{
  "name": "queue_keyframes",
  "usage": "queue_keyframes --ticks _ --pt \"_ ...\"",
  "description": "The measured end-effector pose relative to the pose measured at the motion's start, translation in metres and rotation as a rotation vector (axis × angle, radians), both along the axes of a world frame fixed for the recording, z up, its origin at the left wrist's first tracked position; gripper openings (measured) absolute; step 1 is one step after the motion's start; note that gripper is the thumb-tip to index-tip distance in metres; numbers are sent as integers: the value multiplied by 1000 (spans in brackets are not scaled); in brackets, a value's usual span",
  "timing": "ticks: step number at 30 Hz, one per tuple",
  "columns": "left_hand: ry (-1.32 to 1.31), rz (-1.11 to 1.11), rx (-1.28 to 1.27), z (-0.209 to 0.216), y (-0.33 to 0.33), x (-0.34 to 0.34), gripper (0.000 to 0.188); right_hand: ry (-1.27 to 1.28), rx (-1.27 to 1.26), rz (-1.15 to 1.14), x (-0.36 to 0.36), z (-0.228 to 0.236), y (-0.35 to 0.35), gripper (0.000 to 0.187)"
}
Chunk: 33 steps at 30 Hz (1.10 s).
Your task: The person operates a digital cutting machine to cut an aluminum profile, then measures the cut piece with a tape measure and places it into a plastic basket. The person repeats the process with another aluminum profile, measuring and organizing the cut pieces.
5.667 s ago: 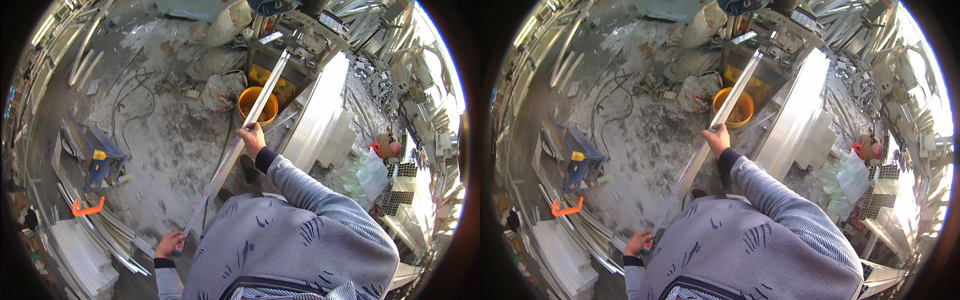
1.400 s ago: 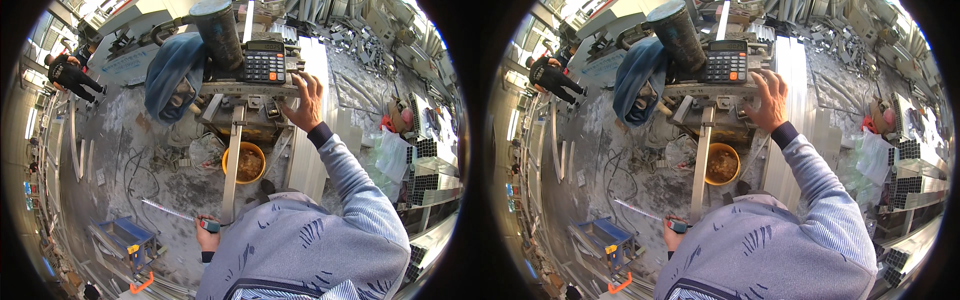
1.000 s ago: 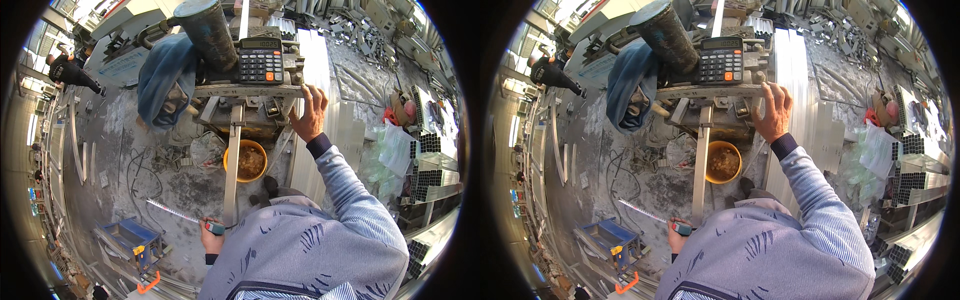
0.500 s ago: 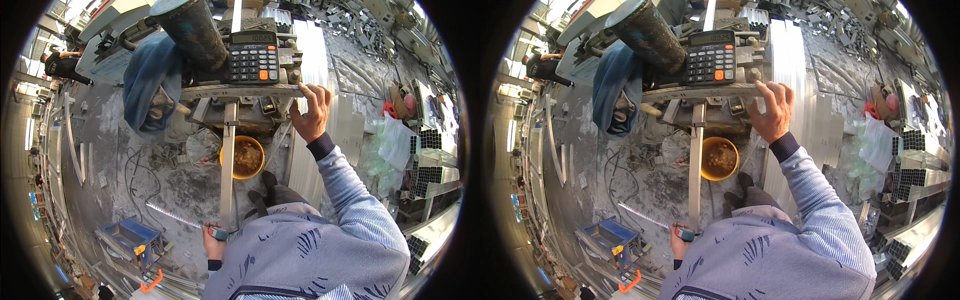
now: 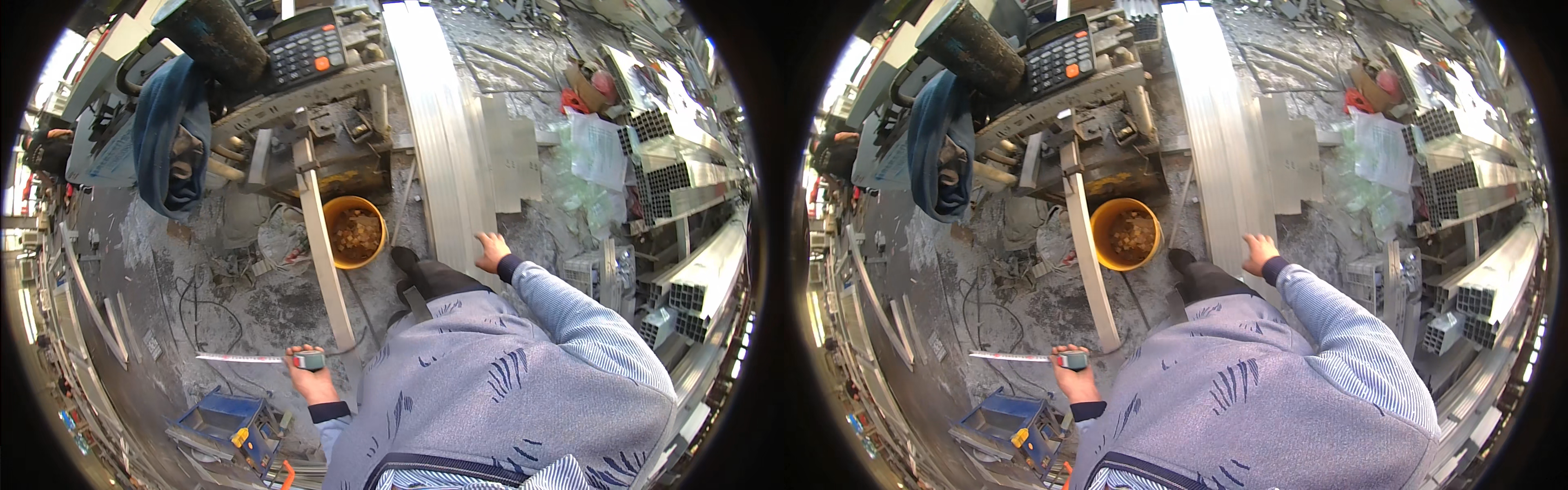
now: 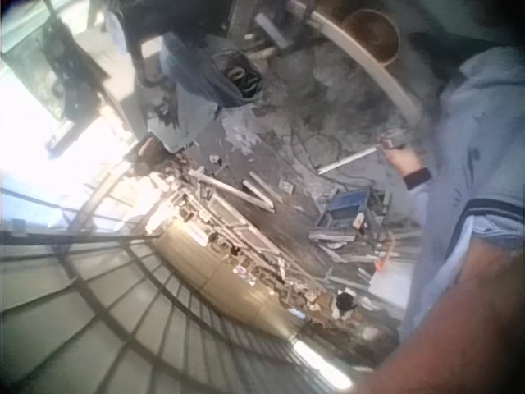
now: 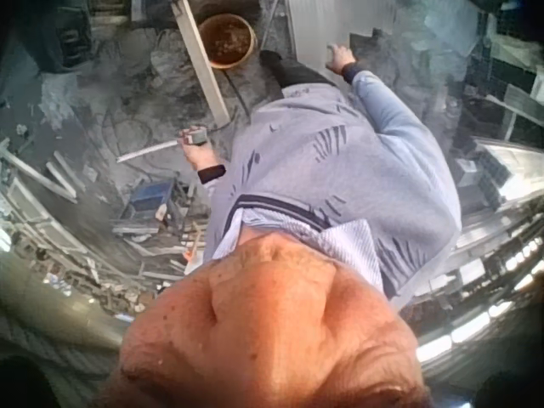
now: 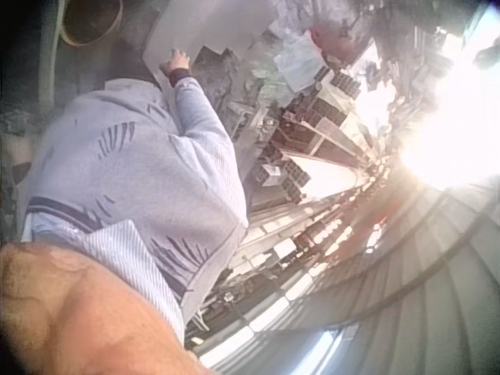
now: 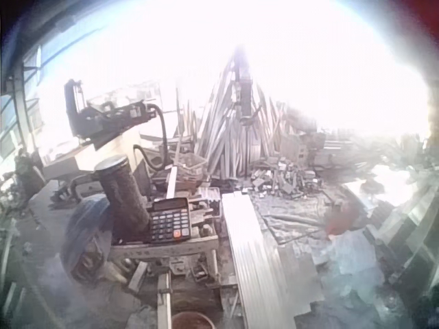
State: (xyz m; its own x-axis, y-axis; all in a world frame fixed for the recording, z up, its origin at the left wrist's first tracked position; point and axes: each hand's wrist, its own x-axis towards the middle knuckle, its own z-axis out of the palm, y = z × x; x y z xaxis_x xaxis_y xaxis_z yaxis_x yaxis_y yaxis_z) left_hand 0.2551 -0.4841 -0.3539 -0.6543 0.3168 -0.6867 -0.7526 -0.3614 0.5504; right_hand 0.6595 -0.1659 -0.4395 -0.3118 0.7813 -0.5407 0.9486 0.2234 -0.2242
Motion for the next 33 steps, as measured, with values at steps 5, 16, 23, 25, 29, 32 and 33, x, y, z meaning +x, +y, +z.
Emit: queue_keyframes --ticks 5,16,23,25,29,32,33 --pt "174 -14 -156 28 10 -2 27 -172 -215 -448 151 -38 -100 60" --pt "1009 -956 -99 69 94 75 20 -12 -165 -638 211 -66 -189 45" --pt "991 -1035 -29 39 97 117 17 -137 -97 -583 253 -63 -159 33" --pt "936 -1035 -48 29 93 124 17 -226 -115 -588 264 -52 -151 31" --pt "835 -1094 -153 16 97 138 19 -366 -182 -470 287 -24 -151 30" --pt "935 -1161 -186 14 122 156 23 -388 -149 -412 305 -20 -159 27" --pt "905 -1191 -201 14 135 164 24 -355 -169 -469 312 -22 -166 26"
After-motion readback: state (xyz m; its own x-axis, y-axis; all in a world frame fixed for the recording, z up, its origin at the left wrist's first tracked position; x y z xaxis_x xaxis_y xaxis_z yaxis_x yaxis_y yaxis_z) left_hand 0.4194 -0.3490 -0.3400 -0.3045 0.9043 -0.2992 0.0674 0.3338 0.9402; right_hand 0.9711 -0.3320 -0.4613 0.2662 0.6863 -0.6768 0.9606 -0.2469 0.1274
